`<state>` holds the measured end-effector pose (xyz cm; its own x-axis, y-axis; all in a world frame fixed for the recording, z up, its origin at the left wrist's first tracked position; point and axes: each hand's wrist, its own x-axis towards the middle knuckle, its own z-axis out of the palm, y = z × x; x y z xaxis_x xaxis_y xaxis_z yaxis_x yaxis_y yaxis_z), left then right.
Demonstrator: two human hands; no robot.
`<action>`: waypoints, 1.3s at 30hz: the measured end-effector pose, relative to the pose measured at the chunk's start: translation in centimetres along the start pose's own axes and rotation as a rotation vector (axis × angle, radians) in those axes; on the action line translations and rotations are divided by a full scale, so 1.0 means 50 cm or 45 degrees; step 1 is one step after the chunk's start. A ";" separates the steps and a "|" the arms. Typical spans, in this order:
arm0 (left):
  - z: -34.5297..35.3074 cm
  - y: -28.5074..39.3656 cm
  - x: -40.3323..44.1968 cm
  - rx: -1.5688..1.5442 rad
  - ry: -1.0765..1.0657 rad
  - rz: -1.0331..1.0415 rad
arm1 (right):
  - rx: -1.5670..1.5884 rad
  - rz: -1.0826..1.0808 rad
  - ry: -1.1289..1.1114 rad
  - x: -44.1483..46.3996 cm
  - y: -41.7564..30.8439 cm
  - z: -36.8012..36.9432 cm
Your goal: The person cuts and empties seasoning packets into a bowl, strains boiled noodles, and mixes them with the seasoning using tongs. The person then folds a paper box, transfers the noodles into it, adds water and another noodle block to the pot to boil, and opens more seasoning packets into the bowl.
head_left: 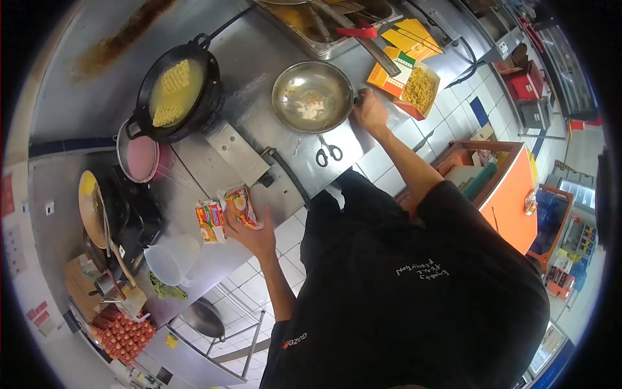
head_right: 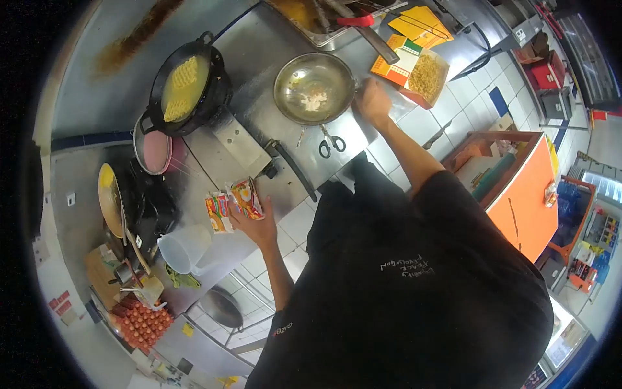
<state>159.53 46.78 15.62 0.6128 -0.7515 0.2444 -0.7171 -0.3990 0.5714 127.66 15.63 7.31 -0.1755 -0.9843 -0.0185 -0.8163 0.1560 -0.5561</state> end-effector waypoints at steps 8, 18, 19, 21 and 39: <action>0.152 0.234 0.011 -0.547 -0.495 0.271 | 0.196 0.031 -0.466 -0.013 0.080 -0.088; 0.294 0.398 0.056 -1.270 -1.090 -0.589 | 1.088 0.144 -1.217 -0.139 -0.015 -0.232; 0.277 0.396 0.059 -1.461 -1.031 -0.688 | 1.137 0.176 -1.196 -0.147 -0.019 -0.217; 0.252 0.383 0.074 -1.503 -0.831 -0.860 | 0.975 0.075 -1.213 -0.149 -0.013 -0.183; 0.260 0.241 0.021 -1.920 -0.364 -1.151 | -0.207 -0.850 -0.746 -0.185 0.009 -0.114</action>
<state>147.21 34.37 12.55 0.4162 -0.7171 -0.5591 0.7747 -0.0423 0.6309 125.77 25.29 11.95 0.6352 -0.7513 -0.1792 -0.7232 -0.4971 -0.4795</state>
